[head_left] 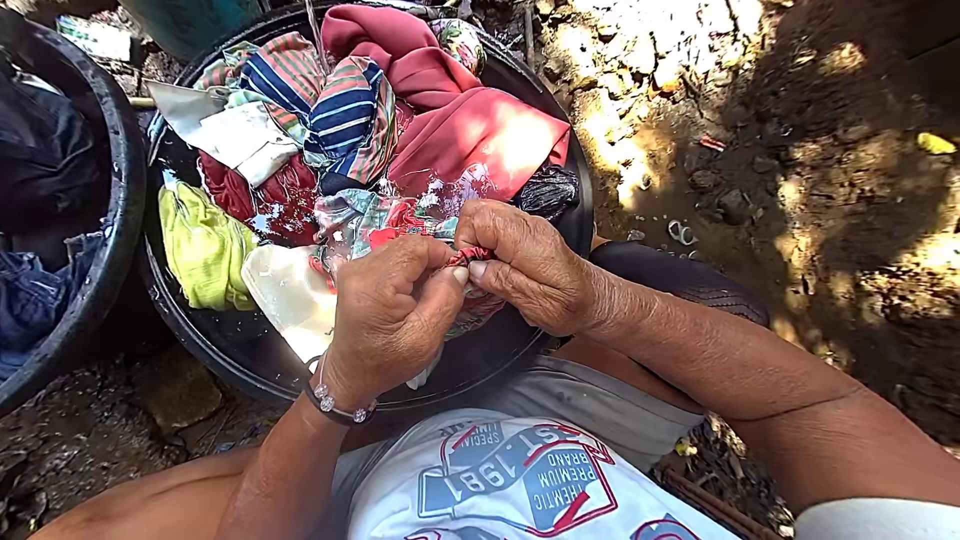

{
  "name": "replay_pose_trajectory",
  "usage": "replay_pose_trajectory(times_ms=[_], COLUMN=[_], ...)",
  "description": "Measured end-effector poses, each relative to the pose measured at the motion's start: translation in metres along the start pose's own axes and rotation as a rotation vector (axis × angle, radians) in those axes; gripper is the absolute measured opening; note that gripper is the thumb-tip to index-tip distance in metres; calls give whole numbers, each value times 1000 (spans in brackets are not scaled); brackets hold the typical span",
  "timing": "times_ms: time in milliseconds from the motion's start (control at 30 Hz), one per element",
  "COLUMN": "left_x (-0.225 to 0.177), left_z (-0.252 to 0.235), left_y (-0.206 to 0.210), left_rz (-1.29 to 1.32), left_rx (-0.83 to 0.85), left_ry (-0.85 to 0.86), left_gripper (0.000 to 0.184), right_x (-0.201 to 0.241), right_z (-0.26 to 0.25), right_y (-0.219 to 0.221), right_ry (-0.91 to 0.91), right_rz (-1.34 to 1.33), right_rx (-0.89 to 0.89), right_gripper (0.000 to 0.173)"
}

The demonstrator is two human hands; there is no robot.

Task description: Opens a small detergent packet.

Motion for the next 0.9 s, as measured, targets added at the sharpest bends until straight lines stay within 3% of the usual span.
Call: replay_pose_trajectory(times_ms=[533,900], left_x=[9,2], left_z=[7,2], left_y=[8,3], left_rz=[310,-22], left_rx=[-93,-9], left_ry=[-79,56], left_gripper=[11,9], right_x=[3,0], right_z=[3,5], right_y=[-4,-5], right_ry=[-131,-116], right_rz=[52,64], right_rx=[-102,-111], right_gripper=[16,18])
Point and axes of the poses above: each hand's wrist, its own z-axis away from the middle knuckle, its own y-axis out of the palm, x = y × z, the point moved 6 cm from there along -z, towards the middle knuckle, and after that the axes turned 5 degrees about -x, right-handed, at the moved point
